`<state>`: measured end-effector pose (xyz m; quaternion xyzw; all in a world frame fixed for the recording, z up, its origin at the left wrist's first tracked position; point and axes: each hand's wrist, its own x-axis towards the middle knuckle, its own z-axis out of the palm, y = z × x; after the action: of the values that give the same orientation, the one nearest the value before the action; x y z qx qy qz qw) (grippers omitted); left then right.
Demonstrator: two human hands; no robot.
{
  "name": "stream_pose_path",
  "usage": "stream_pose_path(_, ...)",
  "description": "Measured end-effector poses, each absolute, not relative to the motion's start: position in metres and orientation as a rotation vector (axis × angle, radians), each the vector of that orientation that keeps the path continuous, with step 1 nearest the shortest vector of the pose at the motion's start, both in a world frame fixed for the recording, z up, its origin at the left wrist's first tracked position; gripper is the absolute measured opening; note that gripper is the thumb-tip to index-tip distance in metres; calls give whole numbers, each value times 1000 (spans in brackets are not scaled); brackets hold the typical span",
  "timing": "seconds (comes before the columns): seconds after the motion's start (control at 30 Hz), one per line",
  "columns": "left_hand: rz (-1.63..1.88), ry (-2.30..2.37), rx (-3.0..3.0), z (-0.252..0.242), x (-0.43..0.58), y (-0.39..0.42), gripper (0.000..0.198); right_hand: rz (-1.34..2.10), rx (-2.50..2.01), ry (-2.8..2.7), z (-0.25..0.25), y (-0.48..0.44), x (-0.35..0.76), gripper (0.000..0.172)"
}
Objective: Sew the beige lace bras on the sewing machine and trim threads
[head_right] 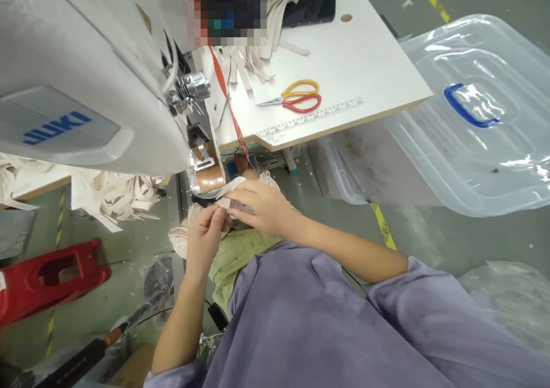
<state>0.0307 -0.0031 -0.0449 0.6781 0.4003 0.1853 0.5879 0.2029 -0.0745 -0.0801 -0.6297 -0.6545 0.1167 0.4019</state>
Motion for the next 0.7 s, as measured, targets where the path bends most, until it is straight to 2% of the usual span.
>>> stream_pose_path(0.13,438,1004,1718,-43,32,-3,31,238,-1572,-1659,-79,-72,199,20)
stream_pose_path(0.3,415,1034,1752,-49,31,-4,30,495,-1577,-1610,-75,-67,203,13)
stream_pose_path(0.43,437,1059,1683,-55,34,-2,32,430,-1546,-1589,-81,-64,200,12)
stream_pose_path(0.63,388,1103,1539,-66,37,9,40,224,-1406,-1815,-101,-60,215,24)
stream_pose_path(0.7,369,1067,1448,-69,34,14,41,195,-1549,-1813,-103,-44,256,26)
